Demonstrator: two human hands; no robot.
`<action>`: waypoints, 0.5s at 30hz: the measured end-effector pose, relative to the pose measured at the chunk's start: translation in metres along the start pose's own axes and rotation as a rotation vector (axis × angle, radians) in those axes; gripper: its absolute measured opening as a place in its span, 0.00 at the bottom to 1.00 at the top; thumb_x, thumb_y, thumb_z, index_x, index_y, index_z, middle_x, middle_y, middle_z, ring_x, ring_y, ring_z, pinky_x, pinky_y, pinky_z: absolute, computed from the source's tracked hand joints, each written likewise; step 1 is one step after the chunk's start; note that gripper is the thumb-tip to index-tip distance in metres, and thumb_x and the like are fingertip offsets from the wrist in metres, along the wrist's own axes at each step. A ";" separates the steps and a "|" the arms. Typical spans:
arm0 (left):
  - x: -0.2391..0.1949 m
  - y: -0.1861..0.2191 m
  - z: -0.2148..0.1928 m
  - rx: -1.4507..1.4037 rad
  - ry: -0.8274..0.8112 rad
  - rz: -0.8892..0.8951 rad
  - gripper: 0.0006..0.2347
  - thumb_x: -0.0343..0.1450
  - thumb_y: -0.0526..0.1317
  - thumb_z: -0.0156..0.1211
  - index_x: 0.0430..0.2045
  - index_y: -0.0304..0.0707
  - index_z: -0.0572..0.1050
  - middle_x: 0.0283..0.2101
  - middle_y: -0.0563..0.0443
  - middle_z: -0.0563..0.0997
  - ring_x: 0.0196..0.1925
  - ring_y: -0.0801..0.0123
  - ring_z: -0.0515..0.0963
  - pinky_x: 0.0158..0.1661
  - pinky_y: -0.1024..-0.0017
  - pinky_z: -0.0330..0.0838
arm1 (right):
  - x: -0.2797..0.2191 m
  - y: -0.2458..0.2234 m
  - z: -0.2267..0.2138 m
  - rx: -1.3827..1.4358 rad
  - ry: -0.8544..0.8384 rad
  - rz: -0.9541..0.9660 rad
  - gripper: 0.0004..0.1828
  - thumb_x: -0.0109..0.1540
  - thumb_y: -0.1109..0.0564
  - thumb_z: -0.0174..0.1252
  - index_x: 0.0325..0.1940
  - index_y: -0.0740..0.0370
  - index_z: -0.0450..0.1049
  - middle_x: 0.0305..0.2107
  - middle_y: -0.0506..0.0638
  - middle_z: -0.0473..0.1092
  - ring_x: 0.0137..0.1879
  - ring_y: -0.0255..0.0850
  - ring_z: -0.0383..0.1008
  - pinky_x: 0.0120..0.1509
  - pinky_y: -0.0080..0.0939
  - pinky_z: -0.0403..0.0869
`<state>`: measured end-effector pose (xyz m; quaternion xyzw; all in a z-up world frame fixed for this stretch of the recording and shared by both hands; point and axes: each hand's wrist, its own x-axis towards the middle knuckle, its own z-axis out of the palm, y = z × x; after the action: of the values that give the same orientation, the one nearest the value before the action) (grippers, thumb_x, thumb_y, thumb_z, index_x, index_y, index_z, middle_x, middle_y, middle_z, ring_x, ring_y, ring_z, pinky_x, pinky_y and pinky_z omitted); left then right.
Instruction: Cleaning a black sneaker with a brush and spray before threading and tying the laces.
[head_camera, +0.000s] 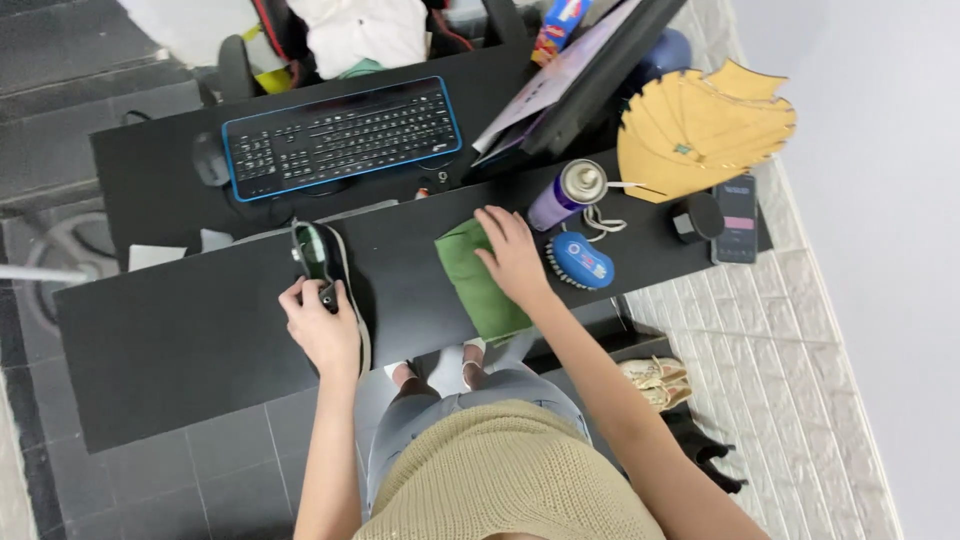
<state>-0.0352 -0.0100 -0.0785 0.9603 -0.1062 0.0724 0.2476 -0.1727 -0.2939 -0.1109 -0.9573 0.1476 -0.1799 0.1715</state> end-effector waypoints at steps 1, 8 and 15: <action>-0.001 0.000 0.002 -0.003 -0.005 0.008 0.09 0.73 0.42 0.69 0.38 0.44 0.74 0.53 0.51 0.70 0.48 0.40 0.83 0.45 0.49 0.79 | -0.006 -0.001 -0.002 -0.004 0.003 0.008 0.40 0.63 0.53 0.66 0.78 0.56 0.60 0.65 0.57 0.63 0.73 0.52 0.63 0.79 0.59 0.61; 0.010 -0.012 0.032 0.020 0.065 0.015 0.11 0.73 0.44 0.70 0.40 0.44 0.72 0.57 0.50 0.68 0.52 0.41 0.81 0.46 0.49 0.77 | -0.063 -0.004 -0.034 0.218 0.139 0.107 0.13 0.65 0.56 0.64 0.54 0.47 0.79 0.46 0.38 0.76 0.55 0.36 0.79 0.63 0.41 0.77; 0.018 0.024 0.012 -0.156 -0.036 0.029 0.17 0.78 0.46 0.66 0.52 0.40 0.66 0.62 0.38 0.63 0.59 0.27 0.75 0.56 0.33 0.68 | -0.068 0.077 -0.114 0.233 0.447 0.475 0.10 0.68 0.66 0.58 0.50 0.55 0.79 0.37 0.50 0.76 0.43 0.47 0.78 0.48 0.48 0.77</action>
<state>-0.0226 -0.0399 -0.0745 0.9377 -0.1299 0.0503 0.3184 -0.2951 -0.3712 -0.0600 -0.8072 0.3786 -0.3558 0.2803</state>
